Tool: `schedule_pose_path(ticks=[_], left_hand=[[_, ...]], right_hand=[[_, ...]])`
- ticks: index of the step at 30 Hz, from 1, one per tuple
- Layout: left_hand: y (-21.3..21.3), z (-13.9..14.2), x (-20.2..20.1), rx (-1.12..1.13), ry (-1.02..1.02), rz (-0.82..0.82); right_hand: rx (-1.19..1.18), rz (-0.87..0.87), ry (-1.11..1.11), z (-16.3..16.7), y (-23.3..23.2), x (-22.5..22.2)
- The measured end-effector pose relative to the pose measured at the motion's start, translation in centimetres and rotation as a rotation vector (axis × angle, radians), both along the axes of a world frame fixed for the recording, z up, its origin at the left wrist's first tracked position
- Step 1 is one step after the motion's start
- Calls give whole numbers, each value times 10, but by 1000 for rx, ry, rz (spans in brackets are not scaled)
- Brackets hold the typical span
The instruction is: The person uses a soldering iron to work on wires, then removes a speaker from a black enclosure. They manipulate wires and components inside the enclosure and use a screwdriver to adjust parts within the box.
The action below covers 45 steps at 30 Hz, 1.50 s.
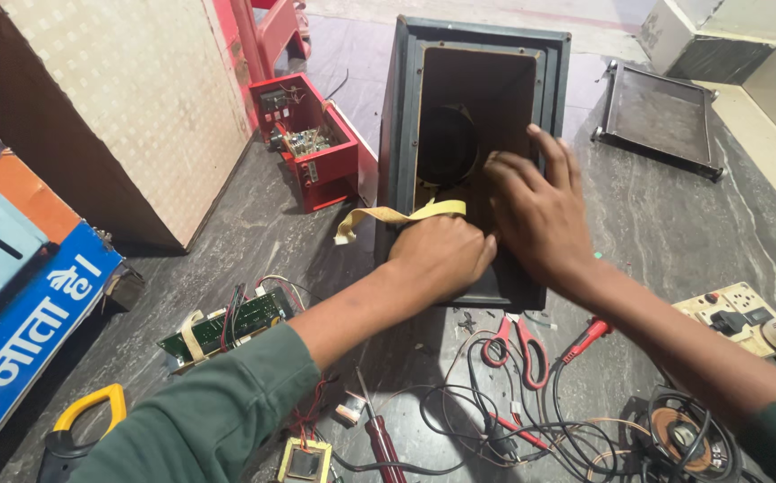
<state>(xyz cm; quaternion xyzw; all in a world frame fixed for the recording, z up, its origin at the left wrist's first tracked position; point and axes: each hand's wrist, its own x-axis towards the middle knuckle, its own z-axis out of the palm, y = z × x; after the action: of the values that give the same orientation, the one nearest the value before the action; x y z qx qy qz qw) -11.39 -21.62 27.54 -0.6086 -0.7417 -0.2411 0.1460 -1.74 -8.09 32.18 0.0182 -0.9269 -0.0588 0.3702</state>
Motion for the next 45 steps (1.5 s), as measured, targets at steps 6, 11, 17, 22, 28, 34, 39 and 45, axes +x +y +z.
schedule_pose_path(ticks=[6,11,17,22,28,34,39,45], left_hand=[[12,-2,-5,-99,6,21],[21,-7,9,-89,-71,22],[13,-15,15,-162,-77,14],[11,-19,15,-115,-66,3],[16,-3,13,-101,-72,13],[11,13,-10,-87,-36,35],[17,-4,-2,-84,-65,30],[14,-35,18,-224,-49,23]], right_hand=[[-30,-10,-392,34,8,-53],[-125,67,-499,2,38,-133],[62,-97,-465,-27,66,-183],[15,-161,-427,-33,64,-179],[-177,-296,-582,-8,45,-163],[-284,30,-309,20,50,-150],[-220,-360,-655,-1,58,-173],[-355,-288,-458,-27,54,-184]])
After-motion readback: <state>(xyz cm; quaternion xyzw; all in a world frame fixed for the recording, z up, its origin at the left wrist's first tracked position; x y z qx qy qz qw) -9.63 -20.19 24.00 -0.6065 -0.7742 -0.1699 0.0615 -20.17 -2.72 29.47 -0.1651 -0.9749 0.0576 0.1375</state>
